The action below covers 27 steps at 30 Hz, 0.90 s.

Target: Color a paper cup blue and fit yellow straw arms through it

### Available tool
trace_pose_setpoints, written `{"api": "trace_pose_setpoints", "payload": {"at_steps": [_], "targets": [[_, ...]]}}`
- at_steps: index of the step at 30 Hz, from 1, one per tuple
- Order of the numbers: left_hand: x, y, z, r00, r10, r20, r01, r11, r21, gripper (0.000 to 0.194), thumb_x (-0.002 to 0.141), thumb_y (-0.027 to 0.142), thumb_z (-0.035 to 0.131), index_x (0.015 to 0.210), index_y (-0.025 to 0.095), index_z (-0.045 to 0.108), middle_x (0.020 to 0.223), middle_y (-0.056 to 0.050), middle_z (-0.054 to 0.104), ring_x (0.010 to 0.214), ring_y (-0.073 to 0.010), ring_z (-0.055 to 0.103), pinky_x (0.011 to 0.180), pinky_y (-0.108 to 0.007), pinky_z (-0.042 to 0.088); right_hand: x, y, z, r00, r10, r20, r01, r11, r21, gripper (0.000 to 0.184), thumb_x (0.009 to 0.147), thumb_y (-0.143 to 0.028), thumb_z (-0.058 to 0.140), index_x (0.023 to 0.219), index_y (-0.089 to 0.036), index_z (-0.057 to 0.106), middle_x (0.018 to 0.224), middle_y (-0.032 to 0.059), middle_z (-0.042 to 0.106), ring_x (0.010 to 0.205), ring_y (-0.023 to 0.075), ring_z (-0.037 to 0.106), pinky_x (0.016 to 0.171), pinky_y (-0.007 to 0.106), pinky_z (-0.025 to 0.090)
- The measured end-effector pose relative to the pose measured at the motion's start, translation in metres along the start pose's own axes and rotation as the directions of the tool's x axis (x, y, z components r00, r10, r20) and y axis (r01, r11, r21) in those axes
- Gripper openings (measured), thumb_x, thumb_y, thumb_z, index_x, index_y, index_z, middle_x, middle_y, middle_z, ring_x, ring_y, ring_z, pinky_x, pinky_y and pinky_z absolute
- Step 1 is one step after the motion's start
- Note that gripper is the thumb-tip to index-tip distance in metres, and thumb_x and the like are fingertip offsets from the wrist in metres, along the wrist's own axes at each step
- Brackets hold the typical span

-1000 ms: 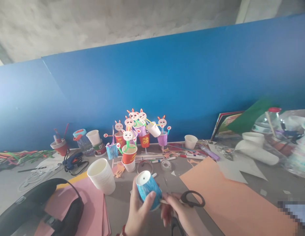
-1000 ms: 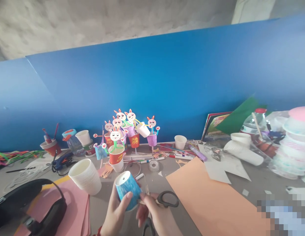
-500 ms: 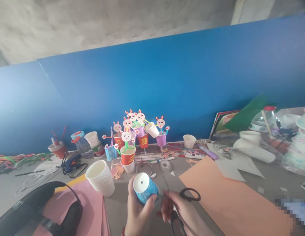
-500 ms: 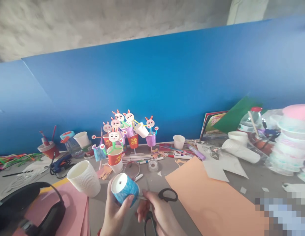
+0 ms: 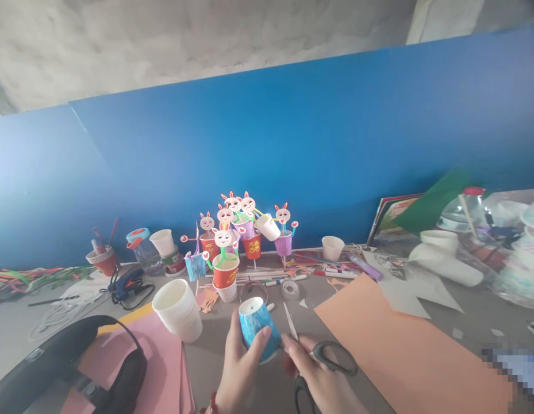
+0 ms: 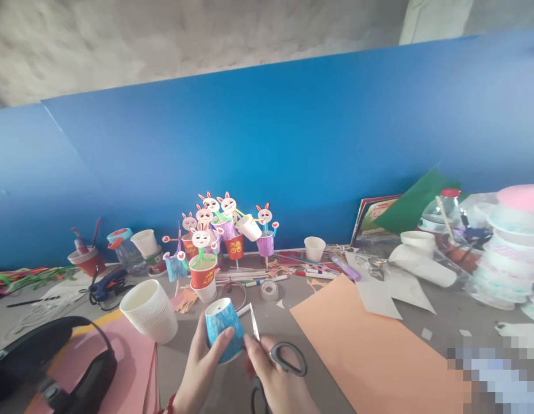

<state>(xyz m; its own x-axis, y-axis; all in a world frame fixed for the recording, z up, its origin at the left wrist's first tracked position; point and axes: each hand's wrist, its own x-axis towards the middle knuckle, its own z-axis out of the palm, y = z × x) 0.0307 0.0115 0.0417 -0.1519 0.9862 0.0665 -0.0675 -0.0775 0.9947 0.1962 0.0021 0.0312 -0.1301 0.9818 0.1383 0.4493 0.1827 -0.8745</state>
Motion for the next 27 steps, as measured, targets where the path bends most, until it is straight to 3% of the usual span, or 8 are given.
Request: {"api": "trace_pose_setpoints", "payload": {"at_steps": [4,7,10,15,20,24,27], "targets": [[0.002,0.004,0.001,0.998,-0.049,0.038,0.049,0.999,-0.003,0.048,0.080,0.051,0.073,0.114,0.019,0.060,0.088,-0.002,0.070,0.081,-0.0194,0.061,0.077,-0.029,0.052,0.001,-0.008,-0.002,0.989,-0.144,0.024,0.146,0.979,-0.144,0.047,0.103,-0.051,0.039,0.070,-0.024,0.062,0.066,0.0020,0.067,0.064,0.0191,0.066,0.067,0.026,0.047],[0.004,0.004,0.000,0.996,-0.067,0.059,0.066,0.998,0.013,0.046,0.079,0.052,0.074,0.108,0.018,0.063,0.087,-0.002,0.070,0.082,-0.0194,0.061,0.077,-0.029,0.051,0.006,-0.014,-0.005,0.959,-0.263,0.103,0.280,0.931,-0.233,0.054,0.105,-0.048,0.031,0.063,-0.023,0.052,0.064,0.0033,0.063,0.063,0.0185,0.063,0.064,0.027,0.044],[0.004,0.003,0.000,0.994,-0.074,0.082,0.073,0.997,0.012,0.047,0.076,0.053,0.076,0.105,0.018,0.066,0.085,-0.002,0.071,0.081,-0.0190,0.061,0.076,-0.028,0.050,0.011,-0.022,-0.014,0.933,-0.306,0.190,0.346,0.907,-0.239,0.053,0.105,-0.046,0.031,0.060,-0.022,0.047,0.062,0.0023,0.060,0.063,0.0178,0.061,0.063,0.027,0.042],[0.001,0.007,0.003,0.982,-0.180,0.053,0.186,0.973,-0.139,0.052,0.071,0.057,0.080,0.104,0.017,0.070,0.085,-0.004,0.073,0.082,-0.0210,0.064,0.076,-0.029,0.053,0.005,-0.032,-0.033,0.969,-0.196,0.148,0.209,0.975,-0.076,0.056,0.103,-0.049,0.037,0.057,-0.023,0.055,0.061,0.0005,0.059,0.064,0.0177,0.063,0.063,0.026,0.044],[0.002,0.006,0.003,0.978,-0.206,0.019,0.203,0.937,-0.284,0.059,0.069,0.054,0.084,0.113,0.018,0.071,0.102,-0.010,0.078,0.097,-0.0278,0.069,0.082,-0.033,0.055,0.001,-0.020,-0.033,0.997,-0.063,0.048,0.060,0.996,0.068,0.062,0.100,-0.061,0.039,0.052,-0.023,0.055,0.058,0.0011,0.058,0.058,0.0178,0.058,0.060,0.027,0.045],[0.004,0.000,0.001,0.971,-0.227,0.077,0.239,0.890,-0.389,0.067,0.067,0.052,0.087,0.121,0.017,0.069,0.113,-0.014,0.077,0.107,-0.0334,0.069,0.088,-0.038,0.055,0.010,-0.009,-0.030,0.994,0.037,-0.107,-0.035,0.999,0.019,0.057,0.097,-0.066,0.039,0.066,-0.025,0.064,0.069,0.0038,0.069,0.071,0.0228,0.065,0.068,0.029,0.048],[0.004,-0.004,0.001,0.961,-0.258,0.103,0.276,0.845,-0.457,0.070,0.066,0.051,0.088,0.123,0.017,0.068,0.118,-0.015,0.077,0.110,-0.0353,0.070,0.091,-0.042,0.055,0.020,-0.004,-0.032,0.993,0.021,-0.112,-0.040,0.985,-0.169,0.051,0.098,-0.062,0.040,0.074,-0.025,0.066,0.074,0.0054,0.072,0.074,0.0253,0.068,0.069,0.030,0.048]]}}
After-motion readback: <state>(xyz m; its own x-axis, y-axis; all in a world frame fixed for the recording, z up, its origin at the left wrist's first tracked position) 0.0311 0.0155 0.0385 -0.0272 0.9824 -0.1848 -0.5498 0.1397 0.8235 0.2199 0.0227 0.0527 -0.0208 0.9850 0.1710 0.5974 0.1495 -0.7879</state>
